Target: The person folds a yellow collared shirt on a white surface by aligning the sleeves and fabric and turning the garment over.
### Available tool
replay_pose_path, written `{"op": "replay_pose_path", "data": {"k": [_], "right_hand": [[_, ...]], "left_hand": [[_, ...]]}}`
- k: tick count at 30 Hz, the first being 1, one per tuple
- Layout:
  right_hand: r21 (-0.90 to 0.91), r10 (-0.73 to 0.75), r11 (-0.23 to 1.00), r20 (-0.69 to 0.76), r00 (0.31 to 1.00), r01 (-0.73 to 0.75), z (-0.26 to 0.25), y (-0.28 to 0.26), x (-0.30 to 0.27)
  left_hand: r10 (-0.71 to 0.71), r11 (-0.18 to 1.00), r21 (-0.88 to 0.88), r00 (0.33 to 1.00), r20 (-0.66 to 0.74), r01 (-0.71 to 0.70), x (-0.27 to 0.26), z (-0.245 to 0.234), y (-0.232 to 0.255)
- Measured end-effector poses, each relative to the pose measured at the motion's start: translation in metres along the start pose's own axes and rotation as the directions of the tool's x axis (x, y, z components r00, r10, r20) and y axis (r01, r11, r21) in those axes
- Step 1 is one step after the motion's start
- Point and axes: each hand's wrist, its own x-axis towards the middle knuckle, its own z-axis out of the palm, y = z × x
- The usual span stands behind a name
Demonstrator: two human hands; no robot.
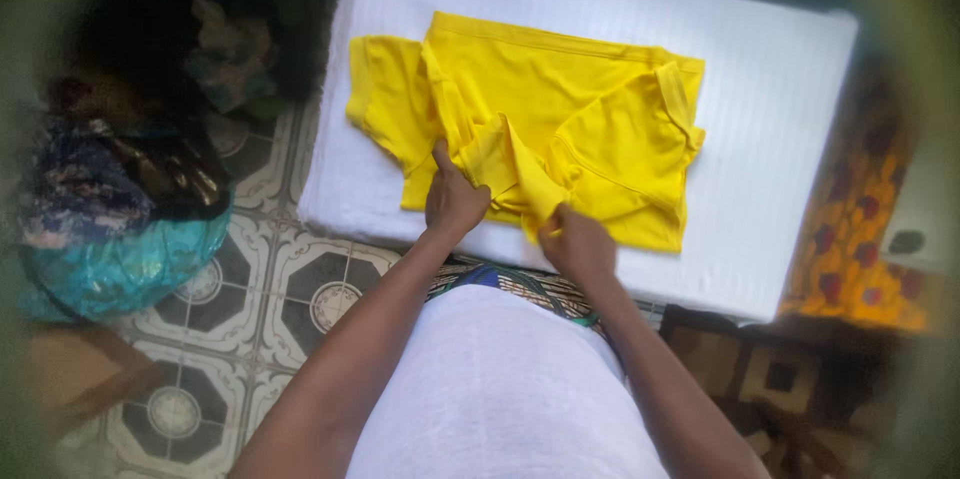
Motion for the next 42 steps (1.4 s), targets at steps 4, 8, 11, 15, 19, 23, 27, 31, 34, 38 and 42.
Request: {"op": "replay_pose_path", "data": {"k": [4, 8, 11, 15, 19, 23, 27, 31, 34, 38, 42], "right_hand": [[-0.165, 0.186, 0.967, -0.069, 0.98, -0.196, -0.035, 0.017, 0.004], [-0.281, -0.239, 0.955, -0.547, 0.802, 0.093, -0.027, 0.013, 0.005], [-0.189, -0.271, 0.961, -0.539, 0.798, 0.199, -0.016, 0.004, 0.025], [-0.133, -0.184, 0.981, -0.442, 0.878, 0.138, -0.013, -0.004, 0.04], [0.043, -0.159, 0.979, -0.451, 0.878, 0.2, -0.033, -0.004, 0.029], [0.032, -0.299, 0.932, -0.498, 0.814, 0.362, -0.055, -0.013, -0.012], [0.057, -0.46, 0.841, -0.449, 0.766, 0.538, -0.06, -0.041, -0.05], [0.134, -0.588, 0.771, -0.224, 0.777, 0.622, -0.053, -0.071, -0.052], [0.157, -0.523, 0.835, -0.072, 0.849, 0.528, -0.057, -0.083, -0.052], [0.242, -0.674, 0.668, -0.204, 0.71, 0.703, -0.073, -0.102, -0.054], [0.337, -0.518, 0.762, -0.197, 0.833, 0.553, -0.083, -0.107, -0.054]], "left_hand": [[0.066, 0.994, 0.091, 0.997, -0.047, -0.062, 0.001, -0.011, 0.003], [0.377, 0.925, 0.16, 0.875, -0.302, -0.343, -0.005, -0.013, 0.015], [0.487, 0.873, 0.151, 0.833, -0.264, -0.463, 0.004, -0.011, 0.034], [0.421, 0.901, 0.139, 0.905, -0.06, -0.41, 0.03, -0.008, 0.051], [0.394, 0.895, 0.192, 0.915, 0.086, -0.403, 0.044, -0.013, 0.048], [0.536, 0.84, 0.053, 0.811, -0.234, -0.54, 0.032, -0.019, 0.025], [0.105, 0.795, -0.598, 0.994, -0.038, -0.106, 0.014, -0.017, 0.002], [0.218, 0.02, -0.793, 0.771, 0.598, 0.609, 0.014, -0.026, 0.001], [0.527, -0.073, -0.673, 0.601, 0.6, 0.736, 0.02, -0.05, 0.015], [0.658, -0.185, -0.656, 0.588, 0.47, 0.732, 0.027, -0.082, 0.033], [0.744, -0.143, -0.638, 0.507, 0.436, 0.757, 0.016, -0.103, 0.045]]}}
